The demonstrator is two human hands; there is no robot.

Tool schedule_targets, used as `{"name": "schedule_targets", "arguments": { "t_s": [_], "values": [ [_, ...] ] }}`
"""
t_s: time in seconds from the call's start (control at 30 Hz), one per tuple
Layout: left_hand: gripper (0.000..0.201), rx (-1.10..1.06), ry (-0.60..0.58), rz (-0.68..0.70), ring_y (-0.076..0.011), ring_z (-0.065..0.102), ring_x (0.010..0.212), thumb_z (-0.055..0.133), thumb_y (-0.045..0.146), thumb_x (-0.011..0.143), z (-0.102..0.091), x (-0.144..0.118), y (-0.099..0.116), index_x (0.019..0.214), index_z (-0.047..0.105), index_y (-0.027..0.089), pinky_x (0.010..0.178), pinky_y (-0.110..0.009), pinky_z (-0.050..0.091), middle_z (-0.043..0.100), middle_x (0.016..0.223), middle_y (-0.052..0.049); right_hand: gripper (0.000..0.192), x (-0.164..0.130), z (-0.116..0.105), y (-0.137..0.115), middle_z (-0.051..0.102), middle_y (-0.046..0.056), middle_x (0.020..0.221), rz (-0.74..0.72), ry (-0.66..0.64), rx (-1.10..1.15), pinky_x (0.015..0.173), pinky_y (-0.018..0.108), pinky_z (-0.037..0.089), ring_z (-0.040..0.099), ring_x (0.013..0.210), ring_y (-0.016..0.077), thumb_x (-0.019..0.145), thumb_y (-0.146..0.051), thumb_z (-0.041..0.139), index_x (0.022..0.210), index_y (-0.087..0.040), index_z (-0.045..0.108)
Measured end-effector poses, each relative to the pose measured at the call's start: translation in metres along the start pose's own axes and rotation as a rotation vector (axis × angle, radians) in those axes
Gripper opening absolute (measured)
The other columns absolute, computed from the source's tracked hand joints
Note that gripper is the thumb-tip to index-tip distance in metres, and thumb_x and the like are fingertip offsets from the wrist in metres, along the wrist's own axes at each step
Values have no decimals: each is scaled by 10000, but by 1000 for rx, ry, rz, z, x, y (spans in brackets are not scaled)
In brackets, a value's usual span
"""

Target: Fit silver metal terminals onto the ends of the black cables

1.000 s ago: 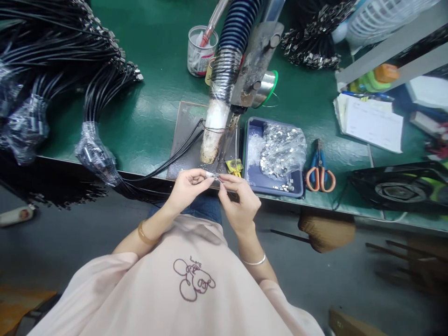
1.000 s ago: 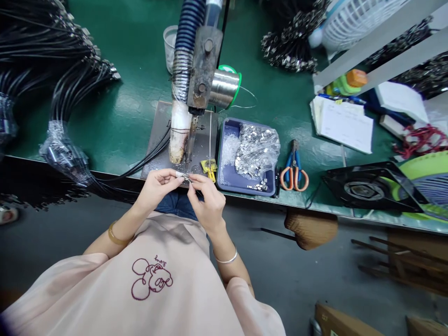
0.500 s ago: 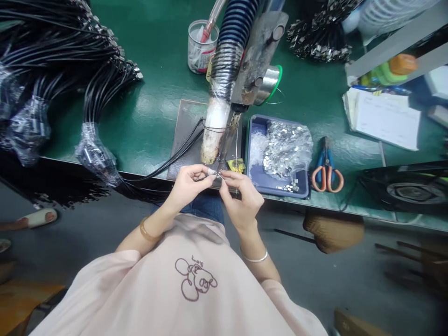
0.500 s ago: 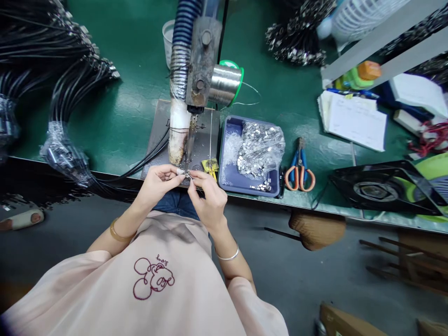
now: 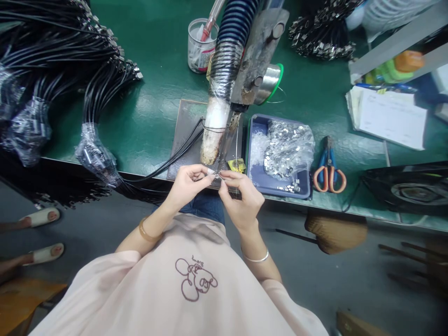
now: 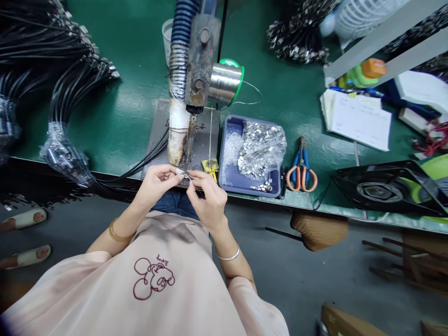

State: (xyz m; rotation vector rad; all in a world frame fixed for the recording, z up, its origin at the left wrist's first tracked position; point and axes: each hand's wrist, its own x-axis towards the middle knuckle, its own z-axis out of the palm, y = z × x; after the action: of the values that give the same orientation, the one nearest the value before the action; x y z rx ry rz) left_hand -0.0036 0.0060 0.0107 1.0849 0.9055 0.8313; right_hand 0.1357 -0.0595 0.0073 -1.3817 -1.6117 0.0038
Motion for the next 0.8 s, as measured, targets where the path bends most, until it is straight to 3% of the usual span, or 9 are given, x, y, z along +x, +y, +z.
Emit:
{"name": "schedule_targets", "arguments": {
  "t_s": [0.37,0.57,0.67,0.8],
  "values": [
    [273,21,5,29,-55,309,490,791,368,682,1,-2,5,658,658,131,475,-204,251,397,502,68,183,0,-5,-4,781,37,957,9,-26,-9,769,310,627,765,863,176,867,-67,646,831,-240,601],
    [265,27,-61,9,-58,295,484,760,364,707,2,-6,3,647,623,146,491,-215,256,399,516,68,194,-1,-9,-6,780,41,933,-24,-57,-1,744,280,629,767,831,166,864,-57,645,826,-235,576],
    [197,81,-124,-1,-67,304,502,686,304,724,1,-9,3,642,586,155,509,-218,255,394,536,66,172,-2,-18,-6,778,22,900,23,-102,34,701,270,624,767,790,161,892,-79,632,850,-240,587],
    [184,320,-359,23,-69,269,526,600,192,729,-1,-18,-2,574,505,161,527,-218,231,333,531,77,88,-11,-41,-2,678,-48,638,145,-69,37,464,282,515,640,469,143,935,-225,636,873,-276,601]
  ]
}}
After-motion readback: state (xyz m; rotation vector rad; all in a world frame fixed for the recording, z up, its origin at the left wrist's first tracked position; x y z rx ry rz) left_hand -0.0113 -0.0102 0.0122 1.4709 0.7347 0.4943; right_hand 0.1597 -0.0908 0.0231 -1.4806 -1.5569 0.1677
